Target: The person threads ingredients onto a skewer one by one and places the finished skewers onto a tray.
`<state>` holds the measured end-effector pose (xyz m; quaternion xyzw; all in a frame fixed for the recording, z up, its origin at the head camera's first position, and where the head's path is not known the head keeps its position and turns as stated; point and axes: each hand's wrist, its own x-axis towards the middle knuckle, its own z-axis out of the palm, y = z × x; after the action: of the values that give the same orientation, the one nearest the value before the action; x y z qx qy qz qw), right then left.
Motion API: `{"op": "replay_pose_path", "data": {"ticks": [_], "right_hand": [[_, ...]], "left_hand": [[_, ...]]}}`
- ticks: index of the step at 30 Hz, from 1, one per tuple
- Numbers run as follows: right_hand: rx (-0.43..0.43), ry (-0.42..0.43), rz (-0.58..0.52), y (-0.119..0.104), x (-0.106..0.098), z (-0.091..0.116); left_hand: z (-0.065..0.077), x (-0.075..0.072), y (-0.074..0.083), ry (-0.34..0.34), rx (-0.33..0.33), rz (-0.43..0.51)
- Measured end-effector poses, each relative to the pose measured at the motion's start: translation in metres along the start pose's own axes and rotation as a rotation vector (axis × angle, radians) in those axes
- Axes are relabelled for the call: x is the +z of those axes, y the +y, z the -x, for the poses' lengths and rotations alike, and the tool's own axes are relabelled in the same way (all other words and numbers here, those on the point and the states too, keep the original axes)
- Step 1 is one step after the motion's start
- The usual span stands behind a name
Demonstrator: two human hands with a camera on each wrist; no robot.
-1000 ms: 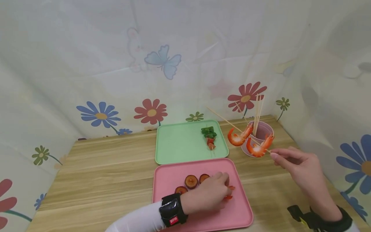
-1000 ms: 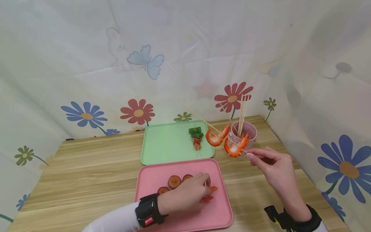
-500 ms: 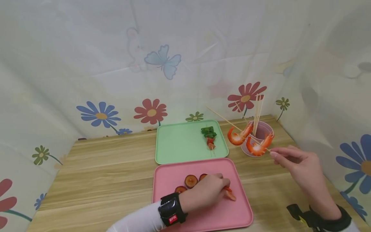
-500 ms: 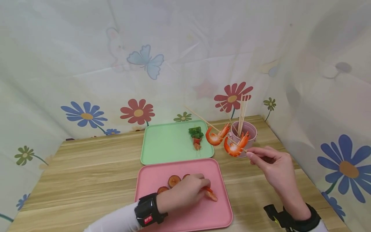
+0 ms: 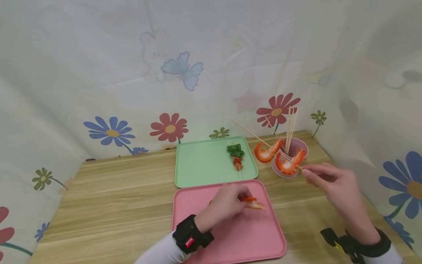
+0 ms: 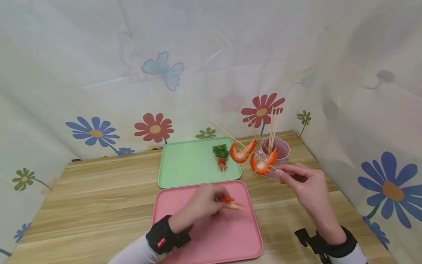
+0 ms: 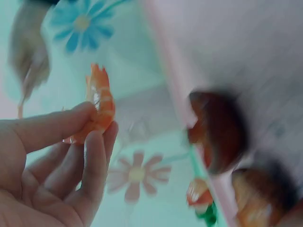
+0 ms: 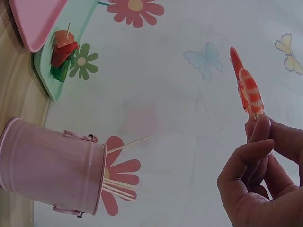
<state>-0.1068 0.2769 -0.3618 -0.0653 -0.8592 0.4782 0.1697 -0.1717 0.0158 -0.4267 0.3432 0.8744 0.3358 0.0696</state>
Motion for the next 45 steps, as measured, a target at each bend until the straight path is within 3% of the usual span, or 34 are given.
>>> {"op": "replay_pose_path", "data": {"ticks": [3,8,15,23,33,39,45], "right_hand": [[-0.002,-0.016,-0.002,-0.002,0.003,-0.003],[-0.040,-0.033,-0.059,-0.005,0.008,-0.004],[-0.017,-0.070,-0.058,-0.008,0.013,-0.005],[-0.038,-0.100,-0.101,-0.010,0.016,-0.004],[-0.079,-0.100,-0.095,-0.013,0.020,-0.001],[-0.083,-0.119,-0.100,-0.015,0.023,-0.002],[-0.110,-0.122,-0.156,-0.018,0.026,-0.004]], "left_hand": [[0.001,-0.018,-0.005,0.135,-0.120,0.206],[0.005,-0.041,-0.013,0.292,-0.214,0.409],[0.010,-0.063,-0.022,0.453,-0.248,0.474],[0.014,-0.092,-0.029,0.699,-0.199,0.616],[0.022,-0.117,-0.021,0.891,-0.137,0.772],[0.022,-0.126,-0.016,0.956,-0.063,0.909],[0.022,-0.133,-0.011,0.985,-0.025,0.954]]}}
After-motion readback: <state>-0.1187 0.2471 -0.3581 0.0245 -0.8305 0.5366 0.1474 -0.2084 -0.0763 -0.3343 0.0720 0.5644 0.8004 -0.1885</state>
